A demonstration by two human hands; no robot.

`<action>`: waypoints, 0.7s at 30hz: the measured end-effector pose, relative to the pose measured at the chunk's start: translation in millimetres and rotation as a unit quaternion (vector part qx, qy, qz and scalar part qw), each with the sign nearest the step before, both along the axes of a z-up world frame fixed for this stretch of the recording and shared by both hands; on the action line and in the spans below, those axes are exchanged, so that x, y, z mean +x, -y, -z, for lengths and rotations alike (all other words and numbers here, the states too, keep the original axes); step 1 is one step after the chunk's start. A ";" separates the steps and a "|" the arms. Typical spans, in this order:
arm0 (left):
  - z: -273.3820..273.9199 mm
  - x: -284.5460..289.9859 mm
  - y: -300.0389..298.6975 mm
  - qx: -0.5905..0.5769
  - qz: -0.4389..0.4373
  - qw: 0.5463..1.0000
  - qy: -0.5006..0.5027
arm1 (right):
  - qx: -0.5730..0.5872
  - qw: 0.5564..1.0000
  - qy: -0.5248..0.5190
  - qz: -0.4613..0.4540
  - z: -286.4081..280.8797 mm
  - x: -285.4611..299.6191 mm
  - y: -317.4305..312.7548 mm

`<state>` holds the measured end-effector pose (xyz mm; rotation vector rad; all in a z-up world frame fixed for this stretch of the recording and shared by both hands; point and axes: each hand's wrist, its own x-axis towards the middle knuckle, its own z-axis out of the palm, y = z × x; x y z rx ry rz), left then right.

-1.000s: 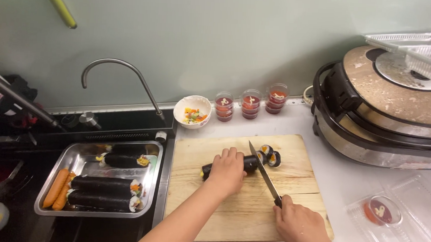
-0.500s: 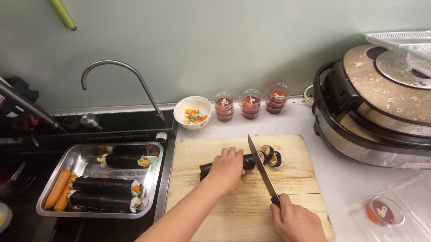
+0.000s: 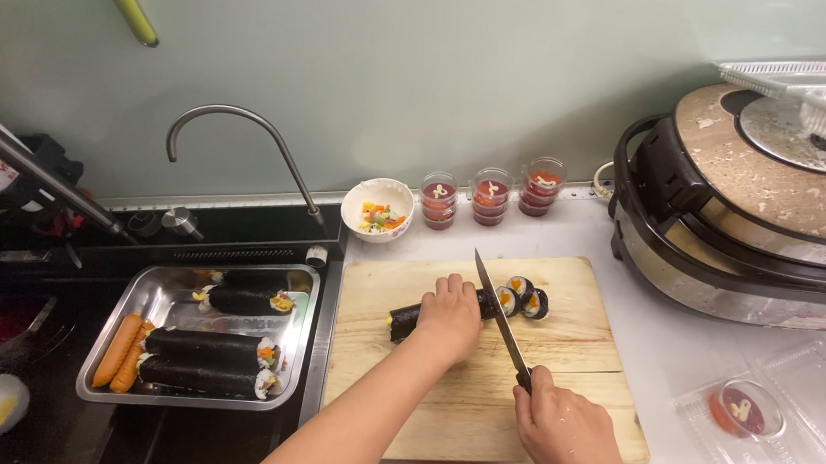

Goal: Slicing gimbap rolls on a wooden cutting board and packing the pieces into plastic takeout containers.

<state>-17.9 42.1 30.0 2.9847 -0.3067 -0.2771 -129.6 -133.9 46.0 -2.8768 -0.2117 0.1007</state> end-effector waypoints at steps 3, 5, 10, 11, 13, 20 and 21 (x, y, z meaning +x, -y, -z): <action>0.6 1.9 -0.6 -0.005 0.000 1.000 -0.001 | -0.007 1.000 0.011 -0.004 -6.1 -0.2 -0.2; 2.6 2.9 -2.0 -0.005 0.000 1.000 -0.002 | -0.009 1.000 0.017 -0.008 -8.2 -1.7 -1.5; -1.7 3.5 2.4 -0.013 -0.003 1.000 -0.005 | -0.015 0.999 0.025 -0.011 -6.2 0.3 -0.8; -3.1 2.5 4.2 -0.004 -0.003 1.000 -0.006 | -0.022 1.000 0.019 -0.009 -5.1 0.9 -0.6; -0.8 2.1 7.1 0.005 -0.003 1.000 -0.008 | -0.029 0.999 0.013 -0.006 -2.8 2.6 -0.7; 32.9 2.5 9.4 0.036 0.008 0.996 0.078 | -0.038 0.999 -0.035 0.010 -3.4 32.2 -17.3; 36.0 2.2 9.9 0.037 0.010 0.995 0.091 | -0.034 0.998 -0.045 0.012 -3.7 40.6 -21.1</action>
